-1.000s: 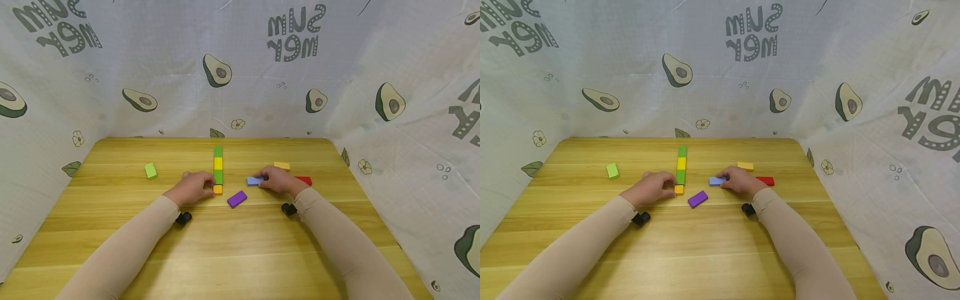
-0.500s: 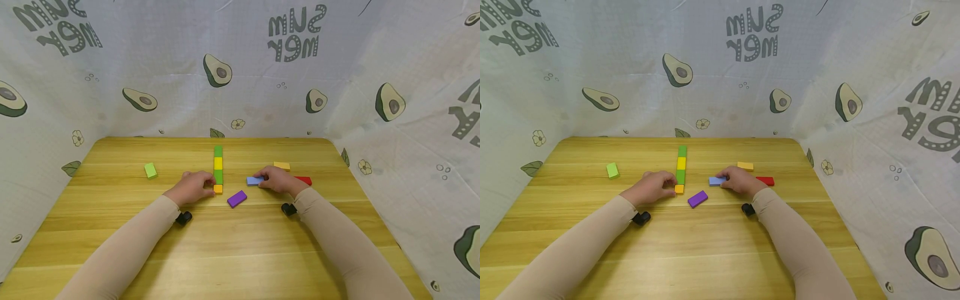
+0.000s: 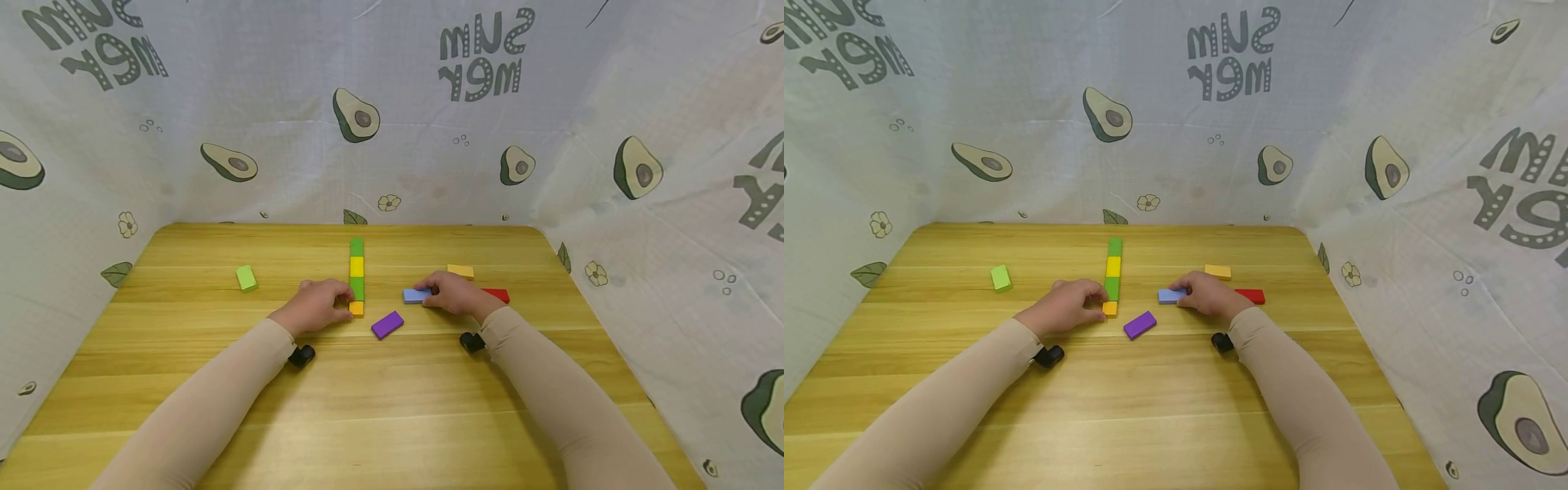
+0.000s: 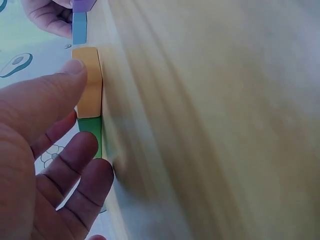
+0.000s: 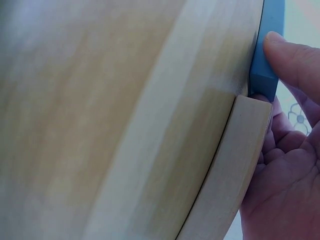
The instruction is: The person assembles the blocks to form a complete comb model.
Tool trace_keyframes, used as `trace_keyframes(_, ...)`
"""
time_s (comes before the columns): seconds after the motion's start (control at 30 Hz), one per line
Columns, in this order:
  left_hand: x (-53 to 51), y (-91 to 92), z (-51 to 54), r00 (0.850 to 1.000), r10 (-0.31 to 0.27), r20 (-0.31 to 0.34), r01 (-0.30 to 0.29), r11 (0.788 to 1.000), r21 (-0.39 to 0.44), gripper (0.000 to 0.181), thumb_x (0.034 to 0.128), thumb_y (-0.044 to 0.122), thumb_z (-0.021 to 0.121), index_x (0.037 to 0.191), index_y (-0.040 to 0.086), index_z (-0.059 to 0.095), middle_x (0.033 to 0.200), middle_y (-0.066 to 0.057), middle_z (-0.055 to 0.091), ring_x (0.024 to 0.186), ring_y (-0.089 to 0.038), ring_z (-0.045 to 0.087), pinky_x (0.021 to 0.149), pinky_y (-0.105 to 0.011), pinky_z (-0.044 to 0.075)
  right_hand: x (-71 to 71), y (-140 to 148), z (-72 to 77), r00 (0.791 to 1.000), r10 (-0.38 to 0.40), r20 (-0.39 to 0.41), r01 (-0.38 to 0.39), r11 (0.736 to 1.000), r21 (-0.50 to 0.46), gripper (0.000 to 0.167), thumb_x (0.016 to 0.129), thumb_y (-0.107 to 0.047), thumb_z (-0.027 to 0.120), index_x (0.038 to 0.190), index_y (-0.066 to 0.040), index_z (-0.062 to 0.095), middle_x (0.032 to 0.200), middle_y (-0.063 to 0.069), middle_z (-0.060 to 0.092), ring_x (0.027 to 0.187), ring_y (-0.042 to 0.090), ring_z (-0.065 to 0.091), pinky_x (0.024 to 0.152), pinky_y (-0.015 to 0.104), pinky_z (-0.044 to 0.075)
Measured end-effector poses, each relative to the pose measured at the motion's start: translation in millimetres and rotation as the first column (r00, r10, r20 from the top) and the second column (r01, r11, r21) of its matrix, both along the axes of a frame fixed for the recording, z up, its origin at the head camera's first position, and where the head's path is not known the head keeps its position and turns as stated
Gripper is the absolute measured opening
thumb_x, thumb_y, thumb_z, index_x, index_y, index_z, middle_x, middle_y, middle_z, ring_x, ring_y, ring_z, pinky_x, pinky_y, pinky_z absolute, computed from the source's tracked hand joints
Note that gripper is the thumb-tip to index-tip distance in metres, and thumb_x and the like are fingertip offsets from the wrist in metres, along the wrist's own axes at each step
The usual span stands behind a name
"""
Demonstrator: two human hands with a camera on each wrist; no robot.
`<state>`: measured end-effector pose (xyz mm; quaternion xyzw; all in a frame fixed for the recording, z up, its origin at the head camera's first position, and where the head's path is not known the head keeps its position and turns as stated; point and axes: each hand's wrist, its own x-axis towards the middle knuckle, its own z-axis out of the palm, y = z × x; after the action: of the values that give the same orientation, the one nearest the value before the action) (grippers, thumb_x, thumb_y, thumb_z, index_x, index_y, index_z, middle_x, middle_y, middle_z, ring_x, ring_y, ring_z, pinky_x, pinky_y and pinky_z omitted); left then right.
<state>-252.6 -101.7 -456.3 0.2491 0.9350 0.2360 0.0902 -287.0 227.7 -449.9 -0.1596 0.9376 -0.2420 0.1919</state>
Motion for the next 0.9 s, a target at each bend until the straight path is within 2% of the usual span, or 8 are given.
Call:
trace_keyframes(0.37, 1.1, 3.4, 1.3, 1.0, 0.003, -0.008, -0.003, 1.0, -0.016, 0.029, 0.0939, 0.037, 0.081, 0.116, 0.02, 0.072, 0.114, 0.005, 0.073, 0.109, -0.015, 0.065, 0.104, -0.052, 0.035, 0.2, 0.2, -0.4, 1.0, -0.004, 0.002, 0.004, 1.0, -0.001, 0.038, 0.102, -0.017, 0.071, 0.14, -0.012, 0.07, 0.142, 0.012, 0.066, 0.123, 0.023, 0.061, 0.111, 0.048, 0.049)
trace_keyframes(0.7, 1.3, 7.8, 0.2, 1.0, 0.022, -0.017, -0.023, 1.0, -0.022, 0.032, 0.0936, 0.039, 0.081, 0.117, 0.019, 0.073, 0.112, 0.004, 0.073, 0.104, -0.015, 0.063, 0.103, -0.052, 0.035, 0.0, 0.3, -1.7, 1.0, -0.015, 0.004, 0.015, 1.0, -0.004, 0.037, 0.102, -0.018, 0.071, 0.139, -0.012, 0.07, 0.142, 0.011, 0.066, 0.123, 0.024, 0.06, 0.112, 0.048, 0.049)
trace_keyframes(0.9, 0.0, 8.1, -2.2, 1.0, 0.023, -0.02, -0.023, 0.999, -0.027, 0.031, 0.0937, 0.039, 0.081, 0.116, 0.019, 0.072, 0.104, 0.005, 0.069, 0.096, -0.015, 0.059, 0.099, -0.052, 0.035, -0.8, 0.8, -2.8, 1.0, -0.016, 0.005, 0.016, 1.0, -0.007, 0.038, 0.102, -0.018, 0.071, 0.139, -0.012, 0.07, 0.141, 0.011, 0.066, 0.121, 0.023, 0.06, 0.111, 0.048, 0.049)
